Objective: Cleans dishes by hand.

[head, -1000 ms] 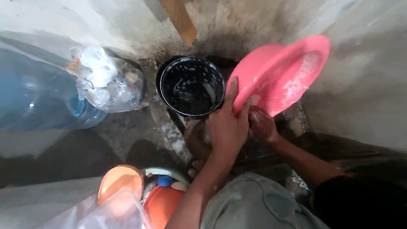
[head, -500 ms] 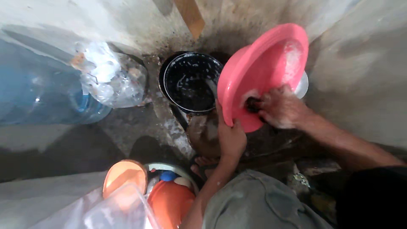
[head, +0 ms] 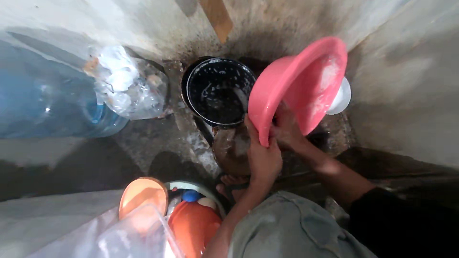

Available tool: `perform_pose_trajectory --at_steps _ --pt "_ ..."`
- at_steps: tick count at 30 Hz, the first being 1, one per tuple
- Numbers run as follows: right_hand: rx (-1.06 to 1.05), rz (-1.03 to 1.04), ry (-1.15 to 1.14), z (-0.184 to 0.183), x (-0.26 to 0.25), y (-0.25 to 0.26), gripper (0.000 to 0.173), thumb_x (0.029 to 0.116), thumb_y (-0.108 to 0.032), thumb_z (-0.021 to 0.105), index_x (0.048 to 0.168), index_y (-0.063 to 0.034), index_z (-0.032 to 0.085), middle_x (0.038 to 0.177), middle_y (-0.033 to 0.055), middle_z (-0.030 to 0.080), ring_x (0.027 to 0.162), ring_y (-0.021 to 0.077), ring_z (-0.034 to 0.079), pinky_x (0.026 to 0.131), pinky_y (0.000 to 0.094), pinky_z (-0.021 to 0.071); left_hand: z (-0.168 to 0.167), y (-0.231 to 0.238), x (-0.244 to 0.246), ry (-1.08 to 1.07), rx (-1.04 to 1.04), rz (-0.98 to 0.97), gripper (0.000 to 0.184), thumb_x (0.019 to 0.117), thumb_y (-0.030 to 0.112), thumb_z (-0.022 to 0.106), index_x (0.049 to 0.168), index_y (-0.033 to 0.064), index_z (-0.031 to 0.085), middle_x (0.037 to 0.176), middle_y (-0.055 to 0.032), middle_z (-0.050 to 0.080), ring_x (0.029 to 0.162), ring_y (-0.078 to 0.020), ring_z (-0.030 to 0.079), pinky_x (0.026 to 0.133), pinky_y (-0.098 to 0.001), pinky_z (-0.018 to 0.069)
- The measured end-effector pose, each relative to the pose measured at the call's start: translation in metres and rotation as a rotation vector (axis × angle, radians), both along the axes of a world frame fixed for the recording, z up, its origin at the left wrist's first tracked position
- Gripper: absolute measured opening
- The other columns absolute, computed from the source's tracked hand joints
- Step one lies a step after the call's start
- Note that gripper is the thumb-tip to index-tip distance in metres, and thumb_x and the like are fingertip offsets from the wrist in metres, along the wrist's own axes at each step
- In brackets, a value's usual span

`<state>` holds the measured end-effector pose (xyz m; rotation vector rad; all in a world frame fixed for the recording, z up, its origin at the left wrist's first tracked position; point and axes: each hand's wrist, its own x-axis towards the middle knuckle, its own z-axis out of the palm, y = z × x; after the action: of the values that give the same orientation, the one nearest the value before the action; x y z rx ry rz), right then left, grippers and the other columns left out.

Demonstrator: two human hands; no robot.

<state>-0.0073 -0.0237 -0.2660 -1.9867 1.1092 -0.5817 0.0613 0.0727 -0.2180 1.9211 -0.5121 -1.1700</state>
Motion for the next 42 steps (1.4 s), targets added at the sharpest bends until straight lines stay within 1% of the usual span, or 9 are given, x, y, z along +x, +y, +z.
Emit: perform_pose_trajectory --at_steps 4,10,13,17,23,26,32,38,42 --pt "-0.42 0.087 0.207 0.007 -0.011 -0.04 0.045 0.0896 -0.021 0.071 0.129 0.0001 0.064 0.136 0.0279 0.059 0.136 0.0489 0.047 0.115 0.0631 0.0351 0.002 0.003 0.0 0.018 0.008 -0.02 0.086 0.0999 0.011 0.062 0.165 0.0317 0.011 0.117 -0.0141 0.068 0.094 -0.0237 0.071 0.081 -0.0439 0.0598" --pt "-0.369 -0.087 0.674 -0.021 -0.044 -0.044 0.053 0.1006 -0.044 0.054 0.136 -0.0059 0.06 0.151 0.0231 0.048 0.142 0.0442 0.044 0.113 0.0637 0.0381 0.001 0.005 0.001 -0.028 -0.091 0.025 0.095 0.0955 0.003 0.063 0.166 0.0328 0.007 0.125 -0.0139 0.066 0.094 -0.0202 0.071 0.079 -0.04 0.0611" --pt "-0.201 0.008 0.426 -0.046 -0.049 0.005 0.047 0.1037 -0.045 0.053 0.122 -0.0036 0.066 0.136 0.022 0.058 0.127 0.0411 0.056 0.104 0.0609 0.0464 -0.003 0.004 -0.002 -0.063 -0.047 0.0 0.093 0.0963 0.005 0.063 0.166 0.0324 0.007 0.118 -0.014 0.069 0.093 -0.0208 0.072 0.08 -0.0408 0.0606" --pt "0.195 0.026 -0.006 -0.027 -0.025 0.045 0.036 0.1065 -0.025 0.051 0.13 -0.0002 0.06 0.108 0.0185 0.069 0.098 0.0271 0.069 0.087 0.0492 0.0572 -0.002 0.002 0.0 -0.171 -0.012 -0.104 0.087 0.1023 0.016 0.062 0.167 0.0306 0.005 0.111 -0.0162 0.07 0.086 -0.0257 0.071 0.079 -0.0457 0.0596" --pt "-0.526 0.187 0.188 -0.063 -0.082 0.006 0.024 0.0955 -0.026 0.066 0.108 -0.0084 0.076 0.107 0.0122 0.075 0.098 0.0293 0.072 0.089 0.0512 0.0569 0.013 0.004 0.012 -0.209 -0.008 -0.122 0.085 0.1019 0.016 0.062 0.166 0.0343 0.009 0.111 -0.0142 0.072 0.086 -0.0251 0.072 0.077 -0.0458 0.0602" --pt "-0.571 0.08 0.342 -0.054 -0.089 -0.016 0.026 0.0974 -0.034 0.065 0.099 -0.0096 0.074 0.099 0.011 0.075 0.094 0.0313 0.07 0.09 0.0567 0.0481 0.01 0.005 0.008 -0.169 -0.021 -0.074 0.089 0.0995 0.011 0.063 0.166 0.034 0.008 0.107 -0.0148 0.071 0.081 -0.0236 0.071 0.073 -0.0431 0.0599" --pt "0.021 -0.111 0.023 -0.028 -0.026 0.042 0.027 0.1003 -0.017 0.061 0.123 -0.0028 0.067 0.131 0.0224 0.058 0.119 0.0345 0.06 0.098 0.0528 0.0526 0.017 -0.006 0.012 -0.297 -0.014 -0.202 0.088 0.0997 0.012 0.062 0.166 0.035 0.009 0.107 -0.013 0.072 0.082 -0.0264 0.071 0.074 -0.0484 0.06" --pt "-0.541 0.125 0.438 -0.066 -0.064 0.015 0.045 0.108 -0.032 0.039 0.143 -0.0135 0.06 0.155 0.0067 0.052 0.147 0.0283 0.044 0.124 0.0569 0.0229 0.041 -0.012 0.056 -0.462 0.076 -0.389 0.086 0.0997 0.018 0.063 0.167 0.0226 0.009 0.13 -0.0179 0.064 0.096 -0.0339 0.071 0.082 -0.0561 0.0584" --pt "-0.484 0.097 0.326 -0.058 -0.072 0.017 0.04 0.1072 -0.025 0.045 0.137 -0.0067 0.063 0.148 0.0126 0.058 0.142 0.0332 0.049 0.121 0.0559 0.0324 0.051 -0.023 0.058 -0.457 0.087 -0.421 0.083 0.1004 0.018 0.06 0.167 0.0235 0.01 0.133 -0.0171 0.063 0.101 -0.0334 0.07 0.085 -0.0549 0.0573"
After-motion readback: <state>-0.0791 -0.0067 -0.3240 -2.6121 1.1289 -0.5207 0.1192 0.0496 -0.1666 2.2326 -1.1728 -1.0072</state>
